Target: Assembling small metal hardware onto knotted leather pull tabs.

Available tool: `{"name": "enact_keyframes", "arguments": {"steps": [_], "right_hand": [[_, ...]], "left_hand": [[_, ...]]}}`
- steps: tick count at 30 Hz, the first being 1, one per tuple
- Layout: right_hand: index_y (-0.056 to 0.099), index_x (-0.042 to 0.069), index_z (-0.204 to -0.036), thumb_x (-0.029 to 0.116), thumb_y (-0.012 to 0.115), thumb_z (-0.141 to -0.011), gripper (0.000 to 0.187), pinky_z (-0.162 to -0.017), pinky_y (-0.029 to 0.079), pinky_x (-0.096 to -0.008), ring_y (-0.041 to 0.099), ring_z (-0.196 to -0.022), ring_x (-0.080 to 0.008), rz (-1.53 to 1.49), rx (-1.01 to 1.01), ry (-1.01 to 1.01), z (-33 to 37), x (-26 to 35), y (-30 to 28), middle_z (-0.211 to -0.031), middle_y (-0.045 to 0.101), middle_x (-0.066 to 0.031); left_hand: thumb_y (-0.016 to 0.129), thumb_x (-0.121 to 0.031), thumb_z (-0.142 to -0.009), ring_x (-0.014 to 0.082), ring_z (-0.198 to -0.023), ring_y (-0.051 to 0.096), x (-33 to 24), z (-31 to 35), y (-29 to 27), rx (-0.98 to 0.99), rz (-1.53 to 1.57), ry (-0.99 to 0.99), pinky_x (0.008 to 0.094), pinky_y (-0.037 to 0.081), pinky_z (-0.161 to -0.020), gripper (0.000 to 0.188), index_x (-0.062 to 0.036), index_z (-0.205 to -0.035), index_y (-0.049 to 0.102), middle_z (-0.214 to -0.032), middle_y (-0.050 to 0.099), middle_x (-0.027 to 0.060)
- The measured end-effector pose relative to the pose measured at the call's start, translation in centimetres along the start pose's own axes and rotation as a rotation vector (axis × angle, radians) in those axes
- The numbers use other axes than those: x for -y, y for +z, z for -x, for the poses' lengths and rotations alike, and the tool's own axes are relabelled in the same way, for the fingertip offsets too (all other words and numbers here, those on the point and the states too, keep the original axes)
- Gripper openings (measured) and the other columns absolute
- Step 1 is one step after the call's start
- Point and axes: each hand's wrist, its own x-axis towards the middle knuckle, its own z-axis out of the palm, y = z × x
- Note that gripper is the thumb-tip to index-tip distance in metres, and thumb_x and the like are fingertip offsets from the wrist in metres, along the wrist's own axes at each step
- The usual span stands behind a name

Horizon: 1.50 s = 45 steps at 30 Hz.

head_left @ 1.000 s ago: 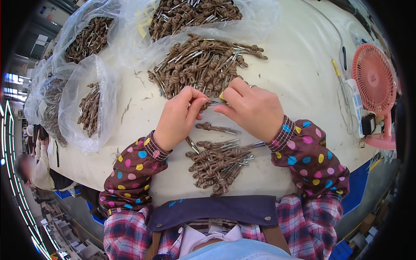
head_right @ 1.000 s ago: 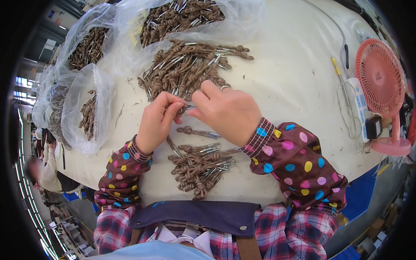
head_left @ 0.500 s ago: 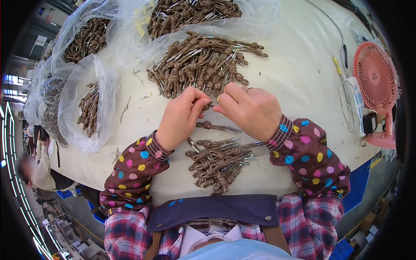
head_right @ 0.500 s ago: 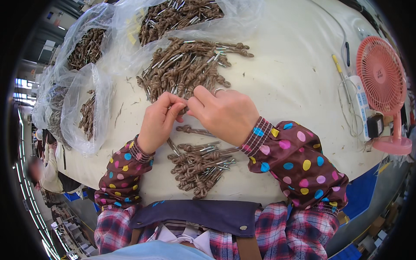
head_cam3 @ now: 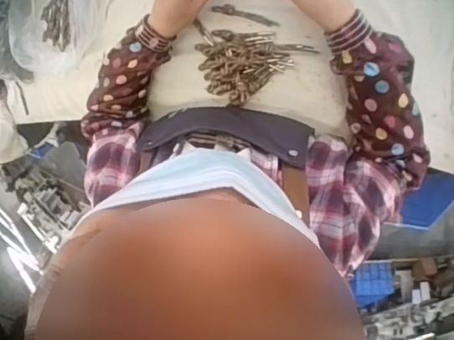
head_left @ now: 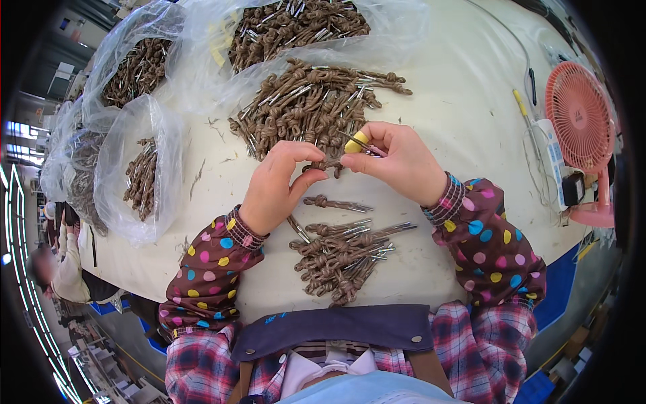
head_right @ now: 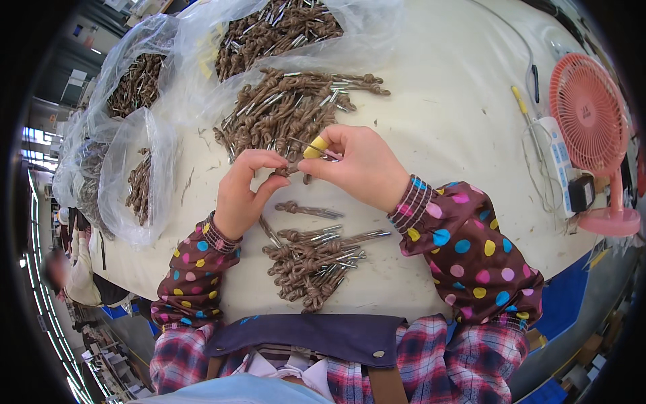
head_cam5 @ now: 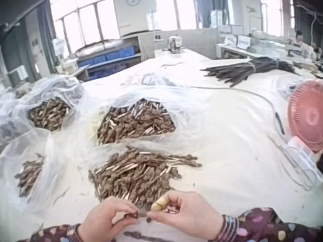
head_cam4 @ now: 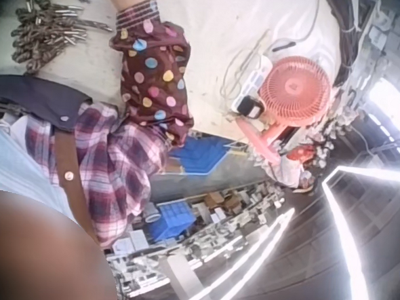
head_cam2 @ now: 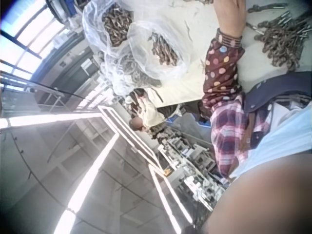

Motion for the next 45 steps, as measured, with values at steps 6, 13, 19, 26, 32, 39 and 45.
{"name": "enact_keyframes", "arguments": {"steps": [6, 13, 19, 26, 32, 39, 45], "right_hand": [[0.063, 0.001, -0.085, 0.013, 0.074, -0.08, 0.017, -0.054, 0.036, -0.0188, 0.042, -0.062, -0.0013, 0.159, -0.123, -0.092, 0.5, 0.3, 0.9, -0.07, 0.057, 0.0036], [0.061, 0.001, -0.088, 0.012, 0.074, -0.081, 0.018, -0.055, 0.036, -0.0183, 0.043, -0.063, -0.0006, 0.124, -0.089, -0.092, 0.5, 0.0, 1.2, -0.074, 0.058, 0.0036], [0.06, 0.0, -0.088, 0.008, 0.073, -0.081, 0.016, -0.057, 0.039, -0.0187, 0.045, -0.066, -0.0011, 0.14, -0.105, -0.129, 0.6, -0.5, 1.2, -0.076, 0.059, 0.0023], [0.06, 0.0, -0.088, 0.008, 0.073, -0.082, 0.016, -0.057, 0.04, -0.0195, 0.046, -0.066, -0.0017, 0.167, -0.139, -0.144, 0.5, -0.6, 1.2, -0.077, 0.06, 0.0016], [0.059, 0.0, -0.088, 0.008, 0.073, -0.082, 0.017, -0.056, 0.039, -0.0196, 0.043, -0.065, -0.002, 0.221, -0.15, -0.173, 0.8, -0.2, 1.6, -0.076, 0.059, 0.0018], [0.061, 0.001, -0.088, 0.019, 0.076, -0.077, 0.025, -0.057, 0.045, -0.0278, 0.054, -0.059, -0.0152, 0.068, -0.172, -0.192, 0.6, -1.0, 2.0, -0.071, 0.062, -0.0094], [0.061, 0.001, -0.088, 0.017, 0.076, -0.078, 0.024, -0.057, 0.045, -0.0263, 0.052, -0.06, -0.0106, 0.01, -0.168, -0.192, 0.4, -0.9, 2.0, -0.072, 0.063, -0.0078]], "left_hand": [[0.074, -0.005, -0.075, 0.026, -0.087, 0.061, -0.5, -0.5, -0.3, -0.024, -0.281, 0.201, 0.0336, 0.051, -0.073, 0.025, -0.0055, -0.096, 0.062, -0.097, 0.064, 0.0072], [0.068, -0.002, -0.08, 0.0229, -0.08, 0.063, -0.1, -0.4, -0.3, -0.029, -0.16, 0.107, 0.0313, 0.052, -0.07, 0.016, -0.0034, -0.094, 0.061, -0.094, 0.067, 0.0072], [0.059, -0.004, -0.09, 0.0198, -0.083, 0.064, -0.2, 0.1, -0.6, 0.042, 0.211, -0.37, 0.0274, 0.05, -0.073, 0.011, -0.0025, -0.1, 0.059, -0.099, 0.067, 0.0099], [0.066, -0.005, -0.083, 0.0229, -0.086, 0.061, -0.6, -1.0, -1.6, 0.002, -0.031, -0.026, 0.0284, 0.048, -0.078, 0.024, -0.005, -0.106, 0.061, -0.1, 0.064, 0.0091], [0.075, -0.007, -0.073, 0.0243, -0.081, 0.06, -1.0, -0.7, -0.8, -0.015, -0.318, 0.139, 0.0325, 0.05, -0.071, 0.024, -0.0091, -0.095, 0.066, -0.093, 0.065, 0.0042], [0.073, 0.002, -0.072, 0.0234, -0.08, 0.063, -0.9, -0.8, -0.8, -0.076, -0.413, 0.246, 0.0339, 0.051, -0.072, 0.02, -0.0057, -0.088, 0.063, -0.089, 0.067, 0.0051], [0.065, 0.0, -0.081, 0.0213, -0.08, 0.064, -0.4, -0.3, -0.2, -0.061, -0.106, 0.037, 0.0306, 0.052, -0.07, 0.014, -0.0021, -0.093, 0.057, -0.095, 0.067, 0.0076]]}}
